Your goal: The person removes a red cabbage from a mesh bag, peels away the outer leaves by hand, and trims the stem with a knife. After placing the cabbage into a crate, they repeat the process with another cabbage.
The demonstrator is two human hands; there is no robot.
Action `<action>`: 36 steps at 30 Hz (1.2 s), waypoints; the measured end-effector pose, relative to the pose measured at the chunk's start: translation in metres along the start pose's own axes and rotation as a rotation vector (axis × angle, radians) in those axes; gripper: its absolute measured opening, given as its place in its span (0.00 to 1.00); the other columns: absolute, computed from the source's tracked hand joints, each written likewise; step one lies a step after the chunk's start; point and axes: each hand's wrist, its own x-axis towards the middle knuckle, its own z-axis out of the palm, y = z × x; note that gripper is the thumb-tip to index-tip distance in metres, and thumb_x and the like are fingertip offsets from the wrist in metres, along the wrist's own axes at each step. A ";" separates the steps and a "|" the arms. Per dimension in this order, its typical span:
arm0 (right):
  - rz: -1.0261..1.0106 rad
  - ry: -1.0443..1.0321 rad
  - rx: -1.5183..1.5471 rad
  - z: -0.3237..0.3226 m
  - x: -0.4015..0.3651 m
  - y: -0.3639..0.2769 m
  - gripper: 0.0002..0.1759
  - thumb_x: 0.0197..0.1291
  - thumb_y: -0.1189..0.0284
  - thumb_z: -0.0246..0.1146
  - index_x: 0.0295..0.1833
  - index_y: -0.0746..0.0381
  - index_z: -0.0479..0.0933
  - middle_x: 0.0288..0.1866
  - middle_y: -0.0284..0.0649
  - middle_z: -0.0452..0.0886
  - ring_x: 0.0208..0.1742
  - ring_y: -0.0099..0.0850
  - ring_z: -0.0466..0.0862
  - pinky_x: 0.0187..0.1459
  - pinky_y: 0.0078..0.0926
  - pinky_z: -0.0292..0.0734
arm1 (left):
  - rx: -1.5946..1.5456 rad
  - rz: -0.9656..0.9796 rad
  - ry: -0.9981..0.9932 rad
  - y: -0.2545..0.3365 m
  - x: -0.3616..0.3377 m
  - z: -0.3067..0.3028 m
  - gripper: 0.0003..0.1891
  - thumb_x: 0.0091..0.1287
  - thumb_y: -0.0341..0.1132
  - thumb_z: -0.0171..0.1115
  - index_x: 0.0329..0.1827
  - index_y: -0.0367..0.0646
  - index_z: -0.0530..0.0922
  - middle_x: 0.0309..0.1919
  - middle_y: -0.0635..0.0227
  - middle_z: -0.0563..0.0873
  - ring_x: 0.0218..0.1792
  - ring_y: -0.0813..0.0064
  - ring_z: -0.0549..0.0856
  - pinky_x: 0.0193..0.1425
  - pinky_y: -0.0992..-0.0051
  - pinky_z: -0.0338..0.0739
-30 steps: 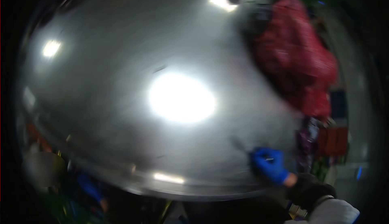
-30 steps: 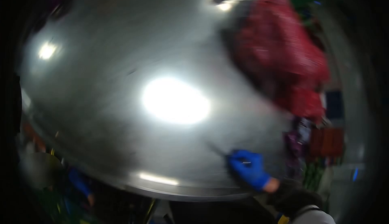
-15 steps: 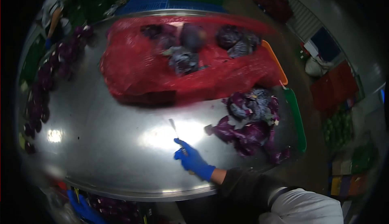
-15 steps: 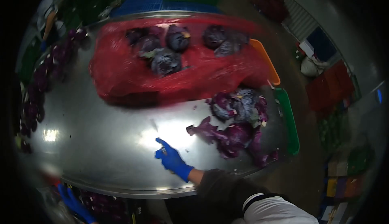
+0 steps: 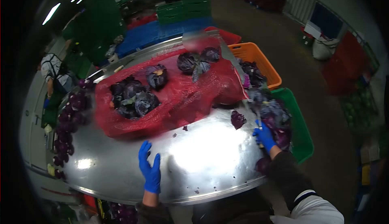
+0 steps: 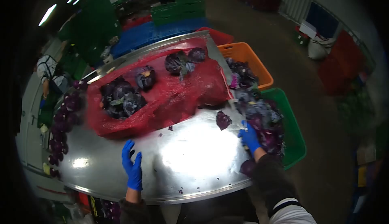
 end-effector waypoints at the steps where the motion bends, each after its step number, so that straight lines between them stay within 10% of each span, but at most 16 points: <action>1: -0.061 0.090 -0.052 -0.011 0.001 -0.003 0.28 0.61 0.77 0.55 0.68 0.48 0.67 0.24 0.34 0.77 0.16 0.21 0.70 0.16 0.24 0.67 | -0.035 0.012 -0.025 0.002 0.012 0.009 0.24 0.61 0.25 0.63 0.62 0.42 0.72 0.65 0.63 0.74 0.62 0.68 0.75 0.60 0.68 0.71; 8: -0.519 0.256 -0.431 0.010 -0.031 -0.027 0.18 0.62 0.73 0.59 0.57 0.57 0.77 0.26 0.31 0.77 0.27 0.17 0.74 0.27 0.18 0.71 | -0.142 0.038 -0.124 -0.012 0.104 0.073 0.22 0.61 0.29 0.67 0.60 0.40 0.74 0.57 0.63 0.80 0.59 0.69 0.78 0.63 0.68 0.70; 15: -0.578 0.325 0.023 0.077 0.029 -0.077 0.25 0.62 0.68 0.65 0.64 0.57 0.71 0.44 0.33 0.78 0.33 0.19 0.76 0.27 0.18 0.73 | -0.090 0.043 -0.179 -0.034 0.185 0.143 0.28 0.62 0.36 0.68 0.63 0.37 0.71 0.60 0.58 0.77 0.61 0.65 0.76 0.66 0.68 0.68; 19: -0.227 0.334 0.198 0.089 0.074 -0.112 0.27 0.60 0.66 0.68 0.63 0.58 0.70 0.34 0.35 0.77 0.23 0.22 0.74 0.20 0.20 0.68 | 0.066 -0.054 -0.309 -0.078 0.196 0.192 0.33 0.63 0.44 0.67 0.66 0.34 0.68 0.58 0.52 0.78 0.59 0.61 0.78 0.64 0.67 0.70; 21: -0.190 0.255 0.296 0.098 0.086 -0.114 0.25 0.61 0.65 0.66 0.62 0.58 0.71 0.30 0.33 0.76 0.17 0.22 0.70 0.17 0.19 0.64 | 0.063 -0.226 -0.466 -0.039 0.202 0.184 0.29 0.65 0.43 0.65 0.64 0.34 0.70 0.51 0.57 0.83 0.51 0.66 0.82 0.58 0.70 0.74; 24: -0.184 0.072 0.388 0.130 0.089 -0.109 0.23 0.62 0.70 0.63 0.63 0.55 0.69 0.27 0.29 0.72 0.16 0.18 0.66 0.16 0.21 0.60 | -0.791 -0.614 -0.792 -0.008 0.206 0.160 0.18 0.66 0.35 0.62 0.57 0.37 0.78 0.42 0.72 0.84 0.41 0.81 0.82 0.48 0.79 0.77; 25: -0.136 -0.009 0.495 0.157 0.072 -0.113 0.17 0.63 0.71 0.61 0.57 0.55 0.71 0.24 0.27 0.70 0.14 0.17 0.64 0.15 0.19 0.59 | -0.734 -0.380 -0.789 -0.023 0.203 0.161 0.18 0.66 0.34 0.61 0.58 0.36 0.77 0.43 0.70 0.84 0.41 0.81 0.82 0.48 0.79 0.77; 28: -0.029 -0.389 0.675 0.222 0.041 -0.101 0.07 0.66 0.75 0.55 0.47 0.54 0.70 0.29 0.27 0.73 0.21 0.19 0.73 0.18 0.19 0.67 | -0.827 -0.508 -0.981 0.024 0.186 0.137 0.21 0.65 0.32 0.61 0.60 0.35 0.76 0.43 0.70 0.84 0.42 0.80 0.82 0.49 0.79 0.77; 29: -0.597 -0.104 0.153 0.256 0.070 -0.047 0.05 0.66 0.76 0.55 0.45 0.54 0.70 0.27 0.27 0.72 0.21 0.18 0.72 0.17 0.17 0.66 | -0.780 -0.507 -1.045 0.027 0.175 0.136 0.22 0.63 0.33 0.61 0.60 0.34 0.75 0.42 0.72 0.84 0.40 0.81 0.82 0.48 0.79 0.77; 31: -0.018 -0.289 0.658 0.260 0.054 -0.053 0.08 0.64 0.76 0.57 0.47 0.55 0.70 0.26 0.26 0.72 0.19 0.17 0.71 0.17 0.14 0.64 | -0.838 -0.663 -1.025 0.013 0.154 0.132 0.22 0.66 0.34 0.60 0.62 0.35 0.75 0.41 0.72 0.84 0.36 0.83 0.81 0.42 0.82 0.76; 33: -0.036 -0.367 0.684 0.228 0.026 -0.055 0.08 0.64 0.74 0.58 0.48 0.56 0.72 0.27 0.26 0.73 0.18 0.16 0.69 0.17 0.14 0.63 | -0.894 -0.903 -0.993 -0.028 0.125 0.145 0.21 0.67 0.36 0.61 0.61 0.35 0.76 0.42 0.73 0.84 0.38 0.85 0.80 0.41 0.82 0.75; 36: -0.116 0.129 0.545 0.164 0.041 -0.018 0.12 0.64 0.73 0.59 0.53 0.58 0.76 0.29 0.25 0.74 0.17 0.14 0.67 0.16 0.14 0.60 | -0.519 -0.829 -1.050 -0.063 0.080 0.155 0.23 0.64 0.45 0.66 0.59 0.42 0.79 0.38 0.70 0.85 0.39 0.82 0.83 0.43 0.80 0.78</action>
